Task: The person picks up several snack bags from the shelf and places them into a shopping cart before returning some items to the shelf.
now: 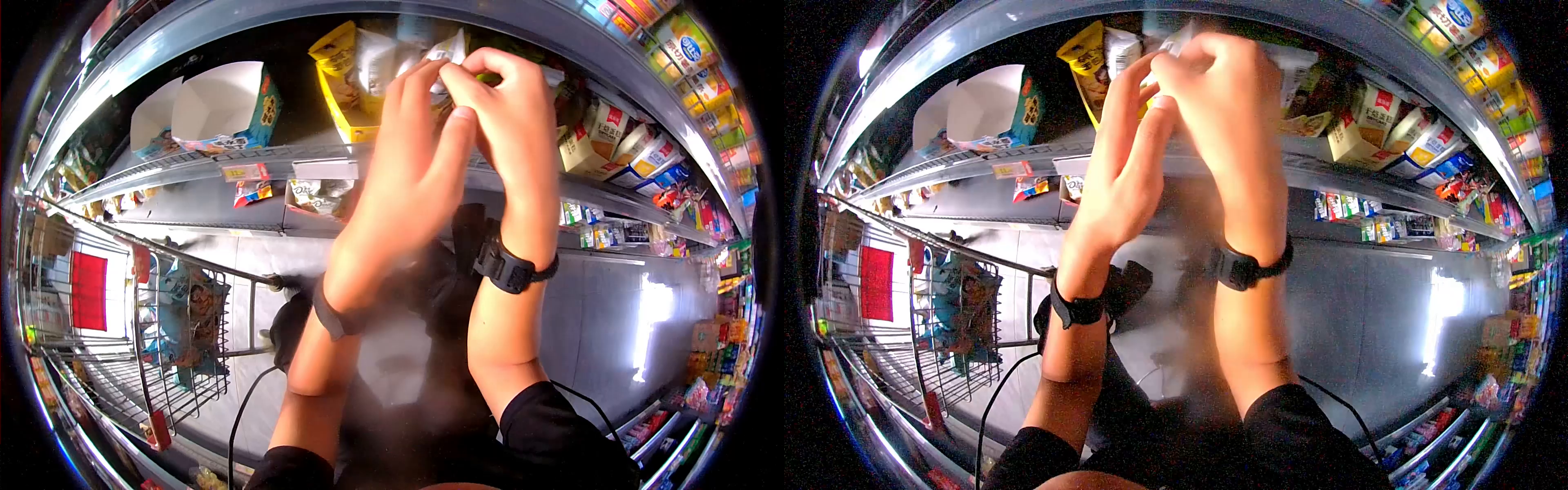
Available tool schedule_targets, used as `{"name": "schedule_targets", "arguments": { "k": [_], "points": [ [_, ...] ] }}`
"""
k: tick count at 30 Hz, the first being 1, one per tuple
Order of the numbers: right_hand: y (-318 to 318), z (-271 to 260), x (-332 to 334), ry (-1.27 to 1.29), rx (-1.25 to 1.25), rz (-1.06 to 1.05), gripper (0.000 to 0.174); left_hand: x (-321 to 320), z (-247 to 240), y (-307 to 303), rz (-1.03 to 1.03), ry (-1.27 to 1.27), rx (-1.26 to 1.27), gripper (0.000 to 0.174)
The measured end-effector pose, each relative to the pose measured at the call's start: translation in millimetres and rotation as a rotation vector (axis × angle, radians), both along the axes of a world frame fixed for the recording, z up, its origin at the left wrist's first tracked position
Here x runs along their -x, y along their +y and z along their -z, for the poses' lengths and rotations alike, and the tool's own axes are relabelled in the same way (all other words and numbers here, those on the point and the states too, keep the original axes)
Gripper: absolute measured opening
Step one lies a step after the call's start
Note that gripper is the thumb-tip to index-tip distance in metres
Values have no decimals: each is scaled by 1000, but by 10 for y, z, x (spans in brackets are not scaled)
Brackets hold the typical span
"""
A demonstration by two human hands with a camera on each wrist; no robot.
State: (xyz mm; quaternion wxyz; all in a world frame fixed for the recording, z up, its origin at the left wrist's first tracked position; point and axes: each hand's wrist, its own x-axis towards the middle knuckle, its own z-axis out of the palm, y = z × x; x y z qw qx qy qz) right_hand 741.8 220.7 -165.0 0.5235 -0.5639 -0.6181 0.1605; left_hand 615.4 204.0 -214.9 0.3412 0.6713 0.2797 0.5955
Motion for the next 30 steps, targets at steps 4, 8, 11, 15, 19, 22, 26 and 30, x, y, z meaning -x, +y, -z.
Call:
{"name": "schedule_targets", "arguments": {
  "k": [4, 8, 11, 15, 19, 22, 26, 30],
  "points": [
    [-102, -115, 204, -65, -191, 74, 27, 86, -108, -131, -25, -109, -111, 49],
    [-288, -255, 461, -134, -214, 13, 18, 292, -247, -374, -107, -117, -154, 49],
    [-494, -355, 741, 96, -16, -132, 16, 362, -253, -468, -259, -137, -254, 51],
    [-648, -370, 1033, 194, 2, -323, 15, 577, -211, -554, -493, -74, -376, 60],
    [-693, -339, 1387, 281, -31, -500, 15, 865, -286, -721, -725, 8, -352, 68],
    [-703, -282, 1666, 380, -80, -668, 14, 1216, -338, -807, -822, 108, -472, 67],
    [-696, -155, 2087, 525, -74, -883, 15, 1610, -366, -934, -951, 179, -490, 60],
    [-634, 36, 2547, 661, -43, -1006, 16, 1932, -393, -1031, -1082, 239, -496, 54]
  ]
}}
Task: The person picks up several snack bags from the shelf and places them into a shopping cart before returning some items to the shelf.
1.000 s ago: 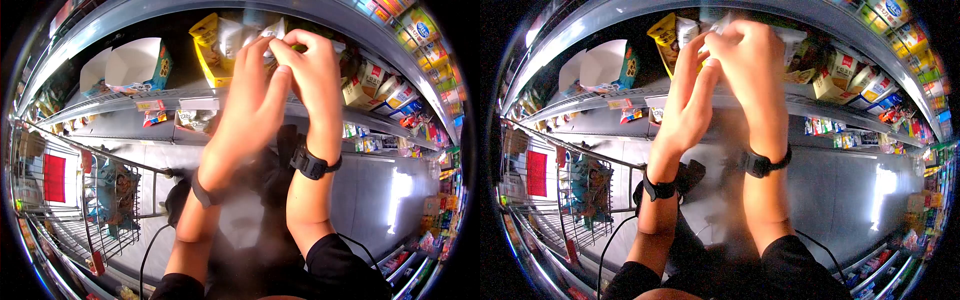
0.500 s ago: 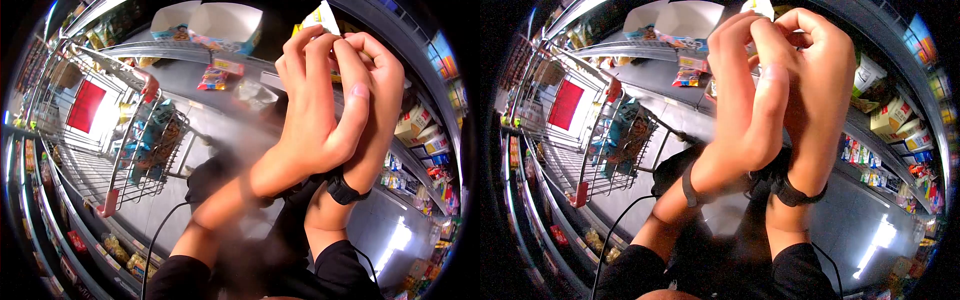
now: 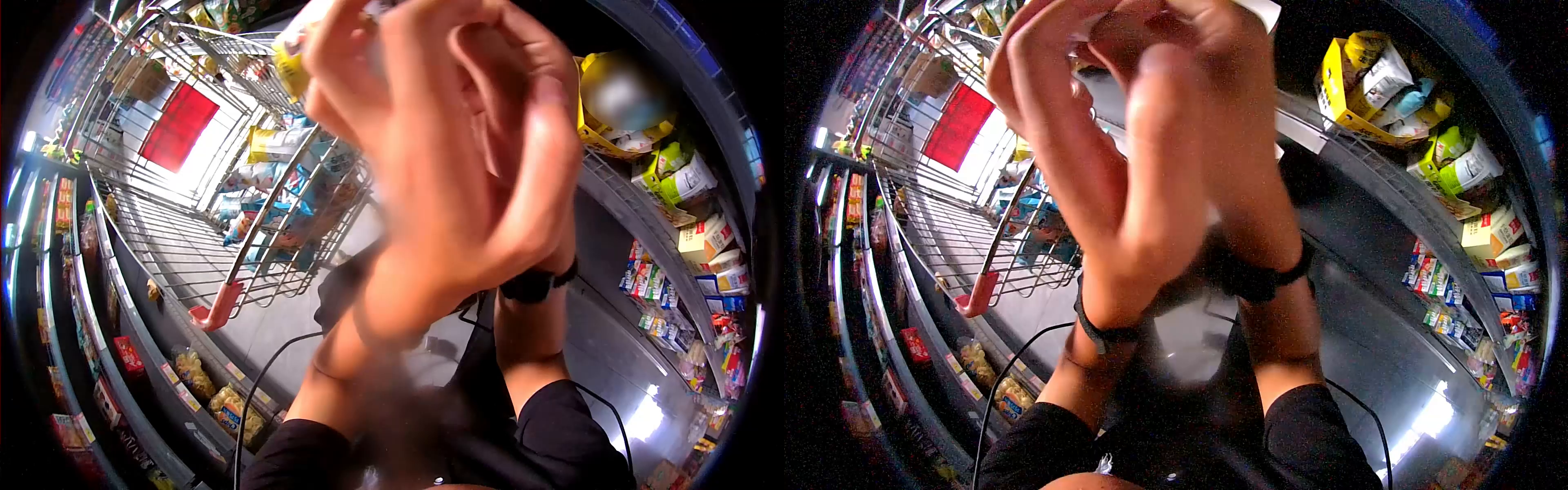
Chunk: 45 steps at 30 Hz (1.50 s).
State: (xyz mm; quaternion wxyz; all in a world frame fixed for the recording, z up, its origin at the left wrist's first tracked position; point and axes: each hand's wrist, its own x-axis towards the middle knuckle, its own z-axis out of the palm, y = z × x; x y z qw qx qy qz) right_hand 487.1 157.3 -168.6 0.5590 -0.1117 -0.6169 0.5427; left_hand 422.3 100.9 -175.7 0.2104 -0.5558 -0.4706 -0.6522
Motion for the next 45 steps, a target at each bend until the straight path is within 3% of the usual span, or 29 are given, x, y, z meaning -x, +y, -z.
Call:
{"name": "schedule_targets", "arguments": {
  "k": [4, 5, 8, 10, 11, 13, 15, 18, 23, 25, 26, 29, 31, 33, 35, 37, 38, 41, 44, 45],
  "points": [
    [27, 143, 471, 93, 51, -94, 20, 249, -44, -94, -111, 9, -1, 48],
    [46, 165, 553, -1, -87, -4, 23, 286, -62, -114, -132, 9, 2, 46],
    [-66, 334, 781, 44, -321, 75, 35, 361, -135, -171, -169, -23, 24, 42],
    [-137, 346, 877, 20, -232, 12, 41, 385, -190, -243, -130, -134, 89, 39],
    [-163, 328, 869, -3, -58, -84, 43, 367, -203, -254, -84, -207, 128, 39],
    [-68, 253, 726, -145, -216, -182, 40, 328, -231, -284, 1, -359, 202, 38],
    [-110, 264, 706, -51, -105, -116, 38, 318, -238, -263, 47, -388, 247, 37],
    [-26, 260, 535, -168, -189, -70, 34, 169, -288, -193, 139, -425, 286, 32],
    [199, 335, 243, -133, -490, 193, 24, -61, -211, -83, 258, -324, 350, 28],
    [293, 326, 58, -218, -602, 389, 25, -164, -177, 22, 349, -310, 385, 28],
    [311, 335, -129, -268, -451, 339, 25, -221, -163, 52, 384, -304, 412, 28],
    [397, 283, -501, -297, -301, 421, 28, -415, 4, 252, 476, -220, 412, 30],
    [555, 329, -804, -510, -310, 544, 30, -610, 108, 394, 615, -277, 430, 34],
    [674, 384, -1022, -317, -192, 569, 32, -769, 228, 537, 712, -298, 434, 41],
    [835, 439, -1270, -340, -229, 775, 23, -888, 256, 596, 699, -201, 509, 42],
    [962, 506, -1520, -470, -364, 1108, 26, -1056, 309, 636, 739, -272, 553, 43],
    [1062, 540, -1624, -584, -345, 1237, 37, -1100, 319, 651, 760, -291, 583, 44],
    [1094, 549, -1850, -692, -17, 1153, 54, -1217, 345, 695, 725, -203, 666, 41],
    [1426, 857, -1879, -716, -91, 1190, 59, -1315, 487, 844, 811, -205, 659, 40],
    [1420, 822, -2220, -751, -96, 1257, 59, -1292, 590, 959, 869, -197, 639, 41]
  ]
}}
